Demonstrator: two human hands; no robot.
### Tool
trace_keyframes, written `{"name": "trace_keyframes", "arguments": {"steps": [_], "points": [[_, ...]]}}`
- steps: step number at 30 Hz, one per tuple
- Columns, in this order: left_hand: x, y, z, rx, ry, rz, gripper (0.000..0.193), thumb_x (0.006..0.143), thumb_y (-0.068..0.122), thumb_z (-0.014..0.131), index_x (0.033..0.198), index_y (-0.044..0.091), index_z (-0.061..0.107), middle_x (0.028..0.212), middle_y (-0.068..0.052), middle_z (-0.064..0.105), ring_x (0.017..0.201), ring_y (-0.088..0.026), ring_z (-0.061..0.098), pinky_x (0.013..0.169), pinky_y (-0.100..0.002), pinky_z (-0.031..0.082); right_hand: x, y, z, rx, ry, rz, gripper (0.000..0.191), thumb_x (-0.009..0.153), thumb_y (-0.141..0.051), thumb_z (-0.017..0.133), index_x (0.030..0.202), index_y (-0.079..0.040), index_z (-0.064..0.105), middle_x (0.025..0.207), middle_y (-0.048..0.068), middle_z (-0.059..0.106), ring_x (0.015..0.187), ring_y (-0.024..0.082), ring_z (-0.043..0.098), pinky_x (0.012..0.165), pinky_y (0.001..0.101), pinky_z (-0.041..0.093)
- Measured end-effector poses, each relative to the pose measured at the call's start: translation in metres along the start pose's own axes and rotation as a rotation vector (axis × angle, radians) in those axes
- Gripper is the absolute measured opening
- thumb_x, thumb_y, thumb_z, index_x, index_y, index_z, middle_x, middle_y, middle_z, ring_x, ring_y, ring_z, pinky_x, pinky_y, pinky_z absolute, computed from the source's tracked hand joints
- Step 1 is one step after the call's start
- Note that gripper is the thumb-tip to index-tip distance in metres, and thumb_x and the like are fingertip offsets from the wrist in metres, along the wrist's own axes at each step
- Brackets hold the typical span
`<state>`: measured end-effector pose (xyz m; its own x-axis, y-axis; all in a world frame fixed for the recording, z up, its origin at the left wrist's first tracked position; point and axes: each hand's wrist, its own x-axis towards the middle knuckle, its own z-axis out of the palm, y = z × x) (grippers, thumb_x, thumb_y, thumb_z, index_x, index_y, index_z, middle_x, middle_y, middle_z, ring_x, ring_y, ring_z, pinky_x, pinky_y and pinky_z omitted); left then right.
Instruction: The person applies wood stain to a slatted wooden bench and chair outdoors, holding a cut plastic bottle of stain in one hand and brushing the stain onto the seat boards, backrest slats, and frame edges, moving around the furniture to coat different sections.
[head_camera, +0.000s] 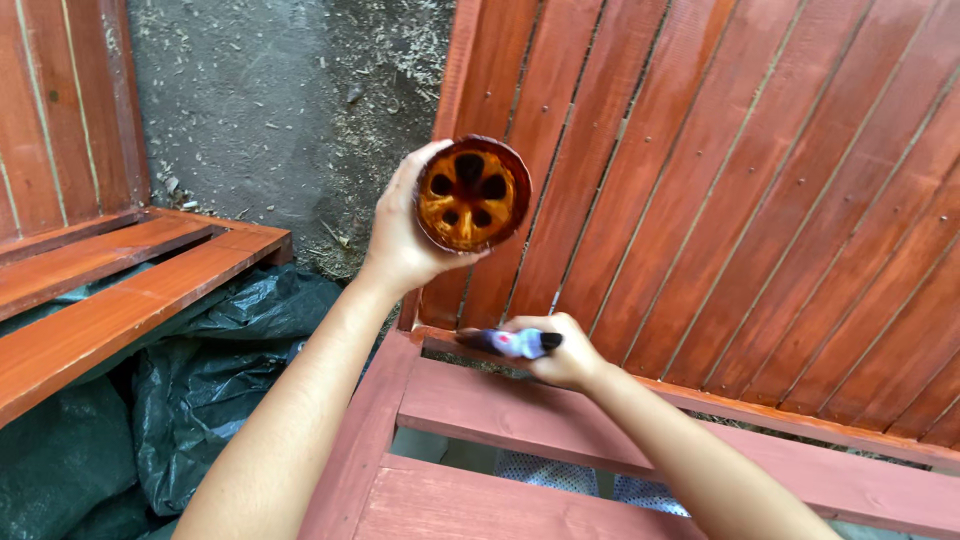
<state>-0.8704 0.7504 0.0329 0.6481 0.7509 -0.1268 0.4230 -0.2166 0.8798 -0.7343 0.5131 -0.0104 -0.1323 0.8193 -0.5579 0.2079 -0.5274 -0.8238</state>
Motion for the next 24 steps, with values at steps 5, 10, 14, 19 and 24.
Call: {"name": "trace_keyframes", "arguments": {"steps": [5,10,14,19,24], "points": [[-0.004,0.021,0.027,-0.015,-0.167,0.065,0.102,0.051,0.018,0.099,0.141,0.011,0.051,0.14,-0.013,0.059,0.132,-0.033,0.058,0.113,-0.042,0.049,-0.053,0.031,-0.064,-0.085,-0.075,0.195,0.025,0.076,-0.023,0.083,0.099,-0.014,0.077,0.083,0.009,0.078,0.076,0.022,0.078,0.072,0.0344,0.061],[-0.015,0.045,0.066,-0.037,-0.364,0.023,0.097,0.056,0.018,0.099,0.14,0.016,0.05,0.139,-0.011,0.059,0.131,-0.032,0.06,0.112,-0.041,0.051,-0.112,0.064,-0.12,-0.141,-0.107,0.258,0.024,0.075,-0.026,0.081,0.097,-0.016,0.079,0.081,0.007,0.079,0.074,0.024,0.077,0.069,0.036,0.06],[-0.022,0.06,0.09,-0.041,-0.449,-0.022,0.098,0.055,0.017,0.098,0.14,0.018,0.049,0.138,-0.01,0.06,0.129,-0.031,0.061,0.108,-0.04,0.052,-0.141,0.074,-0.139,-0.245,-0.113,0.265,0.027,0.072,-0.029,0.082,0.096,-0.018,0.079,0.08,0.008,0.079,0.075,0.029,0.075,0.069,0.0383,0.059],[-0.017,0.069,0.104,-0.052,-0.38,0.049,0.098,0.057,0.019,0.1,0.141,0.015,0.05,0.139,-0.012,0.059,0.131,-0.031,0.06,0.112,-0.041,0.051,-0.115,0.067,-0.112,-0.264,-0.097,0.155,0.022,0.083,-0.038,0.076,0.087,-0.016,0.078,0.076,0.013,0.074,0.073,0.033,0.071,0.07,0.0397,0.057],[-0.01,0.066,0.103,-0.051,-0.319,0.022,0.101,0.055,0.019,0.1,0.143,0.011,0.05,0.138,-0.011,0.061,0.132,-0.03,0.061,0.113,-0.04,0.05,-0.064,0.063,-0.074,0.056,-0.043,0.0,0.022,0.071,-0.02,0.08,0.091,-0.011,0.078,0.082,0.012,0.077,0.074,0.029,0.073,0.072,0.0372,0.058]]}}
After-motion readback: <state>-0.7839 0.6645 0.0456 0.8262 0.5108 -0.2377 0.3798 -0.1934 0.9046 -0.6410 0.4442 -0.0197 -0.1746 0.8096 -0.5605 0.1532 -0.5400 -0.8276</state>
